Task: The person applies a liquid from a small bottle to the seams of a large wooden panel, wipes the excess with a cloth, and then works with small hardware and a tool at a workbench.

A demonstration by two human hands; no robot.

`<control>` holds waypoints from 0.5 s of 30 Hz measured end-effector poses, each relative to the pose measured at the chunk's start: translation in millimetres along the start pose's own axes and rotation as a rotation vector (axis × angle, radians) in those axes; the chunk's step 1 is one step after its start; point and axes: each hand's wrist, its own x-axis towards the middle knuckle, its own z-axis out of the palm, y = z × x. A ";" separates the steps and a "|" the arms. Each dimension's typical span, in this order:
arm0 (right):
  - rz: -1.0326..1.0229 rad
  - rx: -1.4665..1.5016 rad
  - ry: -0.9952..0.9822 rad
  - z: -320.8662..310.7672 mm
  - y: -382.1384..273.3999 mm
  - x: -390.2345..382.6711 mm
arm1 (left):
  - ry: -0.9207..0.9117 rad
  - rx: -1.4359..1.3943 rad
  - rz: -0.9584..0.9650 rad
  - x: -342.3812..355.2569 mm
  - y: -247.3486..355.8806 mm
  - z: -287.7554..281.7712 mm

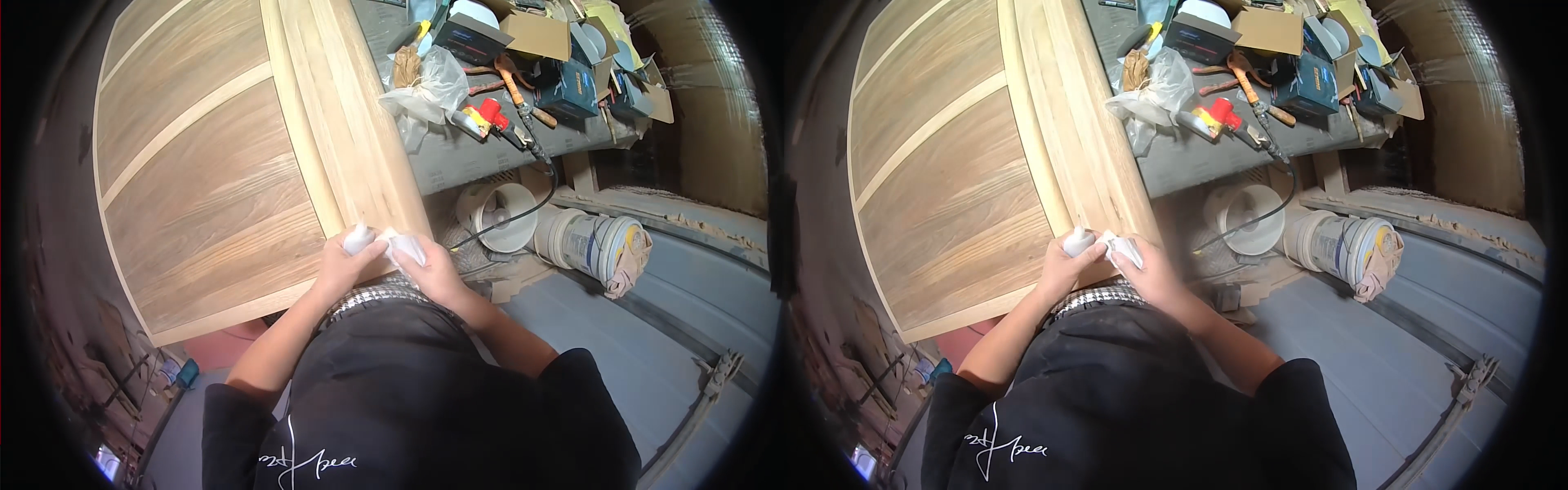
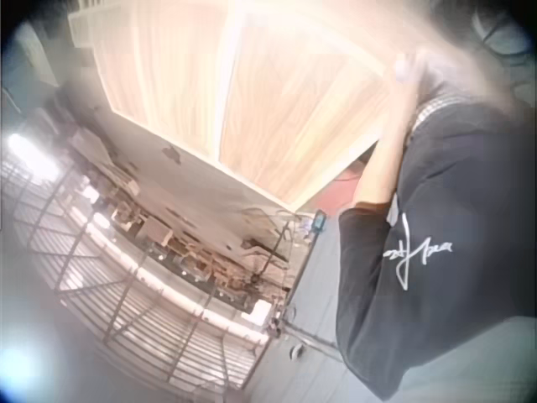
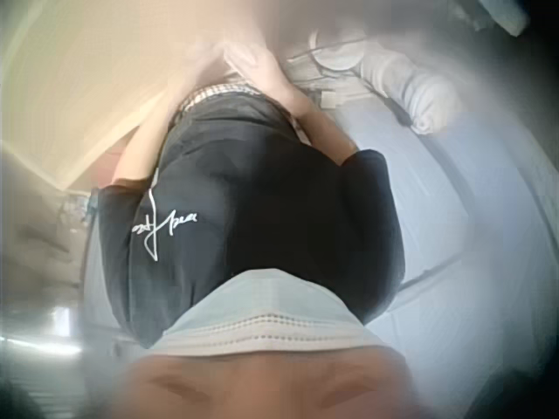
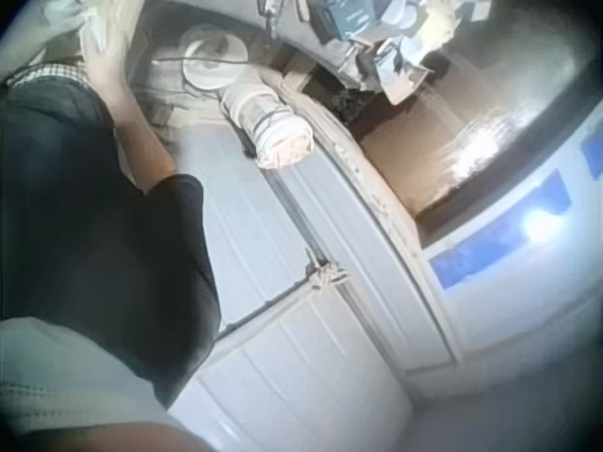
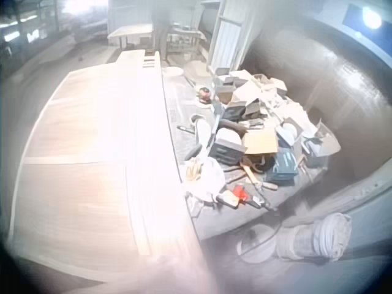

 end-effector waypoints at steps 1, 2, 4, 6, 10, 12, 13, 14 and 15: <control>-0.014 0.050 0.012 1.2 3.6 0.7 | 0.023 0.011 -0.015 0.0 -1.8 0.2; -0.027 0.101 0.025 1.8 7.0 0.8 | 0.045 0.022 -0.029 0.0 -3.4 0.7; -0.036 0.063 0.006 2.1 1.4 1.2 | 0.029 0.023 0.002 0.1 -8.8 -2.0; 0.004 0.018 -0.003 1.8 -6.3 0.9 | 0.061 0.102 0.007 -0.5 -10.3 -1.6; 0.060 -0.133 0.082 1.1 11.1 3.1 | 0.135 0.132 -0.006 -2.1 -23.4 11.4; 0.055 0.018 0.105 0.4 15.6 7.9 | 0.034 0.120 -0.015 6.5 -27.2 6.9; 0.068 -0.145 0.126 0.6 17.8 8.7 | 0.120 0.367 -0.028 7.2 -40.1 2.7; 0.036 -0.151 0.111 -2.0 27.7 13.3 | 0.050 0.363 0.100 11.9 -37.4 -2.7; 0.014 -0.085 0.138 -3.8 34.7 16.3 | 0.053 0.435 -0.067 3.4 1.7 4.2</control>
